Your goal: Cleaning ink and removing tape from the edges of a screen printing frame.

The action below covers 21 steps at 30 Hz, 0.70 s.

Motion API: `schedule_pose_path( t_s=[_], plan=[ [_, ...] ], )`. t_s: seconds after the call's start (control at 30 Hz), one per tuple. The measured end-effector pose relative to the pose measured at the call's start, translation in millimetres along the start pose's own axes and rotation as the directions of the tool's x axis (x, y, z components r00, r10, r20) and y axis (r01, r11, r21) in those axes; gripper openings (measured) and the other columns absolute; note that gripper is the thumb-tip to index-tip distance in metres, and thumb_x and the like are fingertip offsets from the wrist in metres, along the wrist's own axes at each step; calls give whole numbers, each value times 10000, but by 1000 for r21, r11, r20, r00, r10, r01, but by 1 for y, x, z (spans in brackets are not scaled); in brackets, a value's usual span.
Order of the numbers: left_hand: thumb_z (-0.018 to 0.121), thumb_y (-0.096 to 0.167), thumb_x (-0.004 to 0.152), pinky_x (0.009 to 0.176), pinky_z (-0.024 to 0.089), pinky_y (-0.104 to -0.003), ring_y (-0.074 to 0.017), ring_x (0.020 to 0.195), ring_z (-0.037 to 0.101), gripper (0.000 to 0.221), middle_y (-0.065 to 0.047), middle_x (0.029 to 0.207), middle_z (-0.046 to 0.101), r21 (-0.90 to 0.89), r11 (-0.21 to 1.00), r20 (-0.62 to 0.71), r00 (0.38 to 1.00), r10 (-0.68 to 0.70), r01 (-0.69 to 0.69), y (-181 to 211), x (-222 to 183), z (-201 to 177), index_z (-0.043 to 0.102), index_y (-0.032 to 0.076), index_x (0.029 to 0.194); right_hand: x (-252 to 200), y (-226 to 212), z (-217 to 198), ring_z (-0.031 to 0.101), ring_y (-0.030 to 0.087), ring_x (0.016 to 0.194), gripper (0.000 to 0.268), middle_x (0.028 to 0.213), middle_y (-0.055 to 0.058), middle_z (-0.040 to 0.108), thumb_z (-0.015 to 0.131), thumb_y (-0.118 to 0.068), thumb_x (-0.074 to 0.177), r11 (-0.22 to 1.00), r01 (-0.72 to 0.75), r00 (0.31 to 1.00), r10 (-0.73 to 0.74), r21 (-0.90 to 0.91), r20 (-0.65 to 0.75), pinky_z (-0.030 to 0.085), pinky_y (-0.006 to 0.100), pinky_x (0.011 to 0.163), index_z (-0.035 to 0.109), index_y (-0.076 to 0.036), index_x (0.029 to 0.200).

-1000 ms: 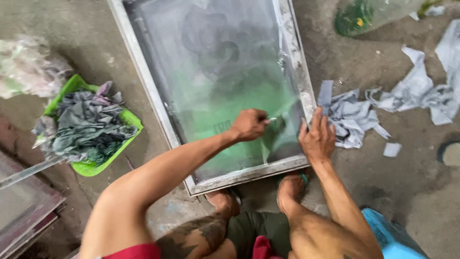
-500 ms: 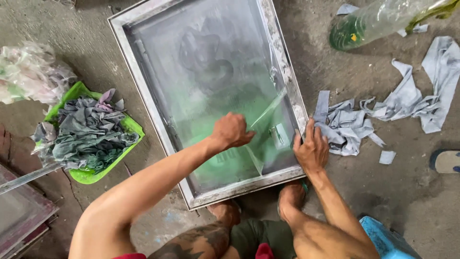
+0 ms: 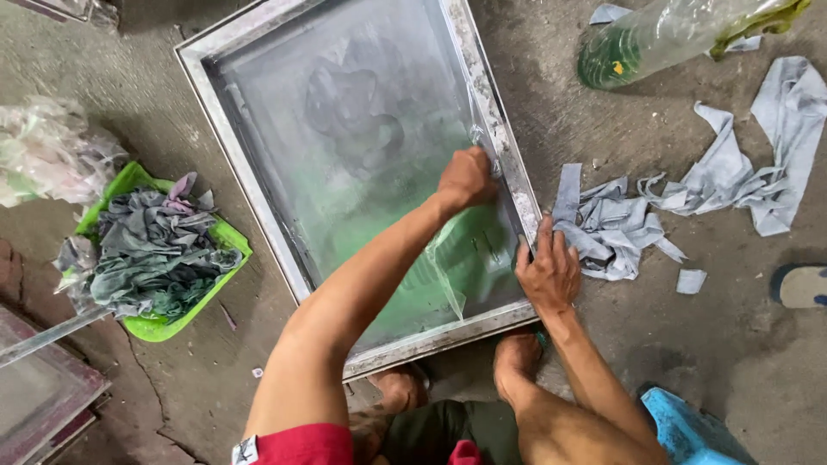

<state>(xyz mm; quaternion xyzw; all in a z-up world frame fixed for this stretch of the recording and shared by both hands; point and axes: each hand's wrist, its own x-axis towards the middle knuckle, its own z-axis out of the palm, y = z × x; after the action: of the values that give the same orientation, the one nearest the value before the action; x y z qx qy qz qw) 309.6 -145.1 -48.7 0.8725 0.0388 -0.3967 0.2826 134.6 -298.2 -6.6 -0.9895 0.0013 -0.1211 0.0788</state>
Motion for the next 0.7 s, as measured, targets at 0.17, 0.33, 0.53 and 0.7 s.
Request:
schedule_pose_path(
  t_s=[0.17, 0.33, 0.53, 0.7],
  plan=[
    [665, 216, 712, 754, 628, -500, -368, 891, 754, 193, -136, 818, 753, 145, 981, -128, 981, 145, -126, -53, 19, -72, 772, 141, 854, 2, -3, -7, 677, 260, 628, 572, 808, 58, 559, 753, -352, 897, 996, -31, 997, 37, -81, 71, 512, 379, 535, 659, -25, 1357],
    [651, 341, 816, 680, 481, -601, -492, 805, 689, 319, -244, 747, 682, 114, 990, -168, 980, 106, -87, -174, -76, -142, 715, 29, 817, -3, 3, -4, 672, 213, 607, 554, 816, 29, 563, 735, -402, 918, 993, -58, 997, 63, -105, 44, 545, 334, 519, 671, -73, 1359],
    [728, 185, 907, 740, 522, -407, -271, 750, 691, 144, -127, 756, 668, -363, 931, -195, 973, -119, 41, -199, -241, -135, 673, 53, 908, -9, 9, -6, 679, 401, 748, 553, 924, 171, 596, 768, -295, 934, 992, -128, 987, 126, 15, 103, 562, 488, 633, 650, 10, 1380],
    [722, 60, 930, 710, 542, -320, -165, 716, 644, 59, -108, 739, 694, -673, 731, -264, 960, -98, -110, -131, -293, -118, 691, 11, 945, -8, -20, -28, 553, 458, 1035, 565, 1189, 247, 489, 671, -336, 975, 971, 45, 999, -49, 233, 13, 447, 501, 916, 647, 36, 1400]
  ],
)
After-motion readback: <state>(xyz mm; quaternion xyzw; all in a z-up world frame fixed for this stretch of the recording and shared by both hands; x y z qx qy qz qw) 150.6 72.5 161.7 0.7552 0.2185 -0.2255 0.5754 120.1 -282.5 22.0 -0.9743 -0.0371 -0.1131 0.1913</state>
